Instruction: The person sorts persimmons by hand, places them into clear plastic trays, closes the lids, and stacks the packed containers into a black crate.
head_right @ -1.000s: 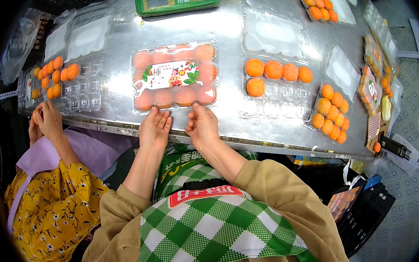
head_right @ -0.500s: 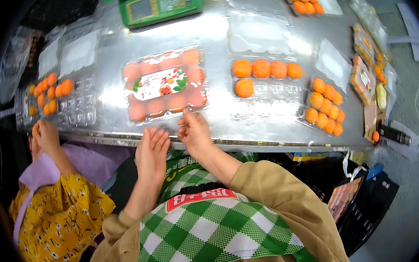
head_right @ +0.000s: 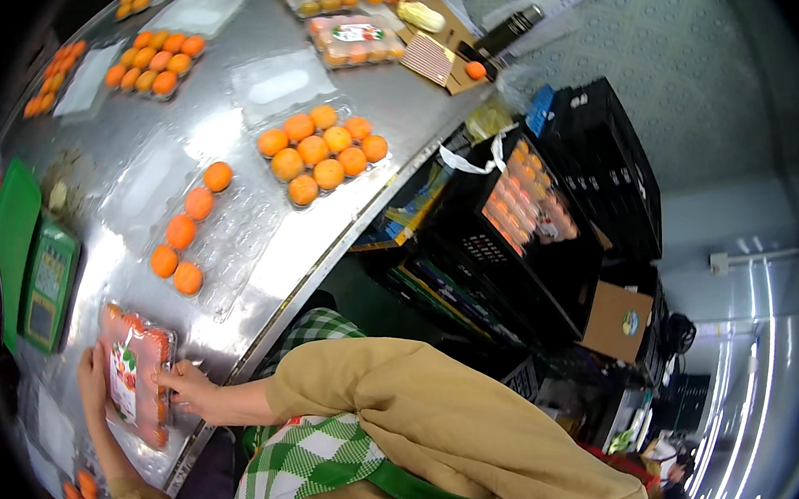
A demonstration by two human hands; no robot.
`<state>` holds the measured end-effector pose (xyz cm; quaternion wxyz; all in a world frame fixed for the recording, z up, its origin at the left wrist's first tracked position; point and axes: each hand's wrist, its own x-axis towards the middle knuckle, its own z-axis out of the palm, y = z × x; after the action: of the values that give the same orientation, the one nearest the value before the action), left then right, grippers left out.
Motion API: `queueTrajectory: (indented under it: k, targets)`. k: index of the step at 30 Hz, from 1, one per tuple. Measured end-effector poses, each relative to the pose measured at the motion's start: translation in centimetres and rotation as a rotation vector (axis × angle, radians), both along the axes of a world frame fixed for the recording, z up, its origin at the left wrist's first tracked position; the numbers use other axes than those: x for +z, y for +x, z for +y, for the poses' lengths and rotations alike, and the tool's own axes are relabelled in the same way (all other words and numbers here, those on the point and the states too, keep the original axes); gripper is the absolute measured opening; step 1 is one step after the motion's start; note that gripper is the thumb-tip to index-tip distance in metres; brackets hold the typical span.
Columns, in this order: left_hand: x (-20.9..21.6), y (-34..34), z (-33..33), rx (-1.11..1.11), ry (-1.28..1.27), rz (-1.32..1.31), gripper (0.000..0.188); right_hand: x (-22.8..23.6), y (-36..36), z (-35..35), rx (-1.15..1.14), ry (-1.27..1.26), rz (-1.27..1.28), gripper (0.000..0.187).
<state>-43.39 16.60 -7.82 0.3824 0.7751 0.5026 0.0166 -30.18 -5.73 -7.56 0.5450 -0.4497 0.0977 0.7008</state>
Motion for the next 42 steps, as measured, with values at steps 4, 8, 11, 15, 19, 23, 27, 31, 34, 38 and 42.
queueTrajectory:
  k: [4,8,11,15,19,23,27,31,34,38,42]
  targets:
    - [1.5,-0.1,-3.1,0.042,-0.147,-0.120,0.044,4.6,3.9,-2.0,-0.025,0.057,-0.178,0.047]
    - [4.7,5.3,-9.7,0.146,-0.197,-0.279,0.047,7.6,9.7,-5.6,-0.239,0.136,-0.307,0.060]
    - [6.1,11.8,-14.6,-0.028,-0.274,-0.326,0.051,8.9,16.9,-10.2,-0.302,0.349,-0.265,0.059]
    - [10.4,24.1,-24.1,-0.131,-0.526,-0.531,0.053,13.6,26.7,-19.8,-0.460,0.334,-0.379,0.059]
    - [11.1,34.7,-35.6,-0.354,-0.500,-0.643,0.059,17.6,35.2,-32.5,-0.468,0.203,-0.620,0.062]
    - [12.2,43.9,-48.2,-0.590,-0.715,-0.645,0.063,21.7,42.1,-46.2,-0.467,-0.088,-0.724,0.067]
    - [11.1,51.7,-59.0,-0.774,-1.085,-0.546,0.062,25.7,47.7,-56.3,-0.404,-0.276,-0.925,0.060]
    - [9.9,54.7,-64.7,-0.974,-0.828,-0.525,0.063,24.9,52.2,-64.3,0.100,-0.609,-1.328,0.058]
    - [9.8,54.6,-64.2,-1.013,-0.881,-0.481,0.055,18.8,55.0,-68.7,0.261,-0.695,-1.501,0.056]
    - [9.3,53.1,-61.3,-0.927,-0.867,-0.379,0.048,10.3,59.9,-71.4,0.429,-0.761,-1.464,0.055]
    - [9.6,51.4,-58.0,-0.841,-0.853,-0.270,0.045,3.8,63.7,-74.0,0.437,-0.551,-1.541,0.054]
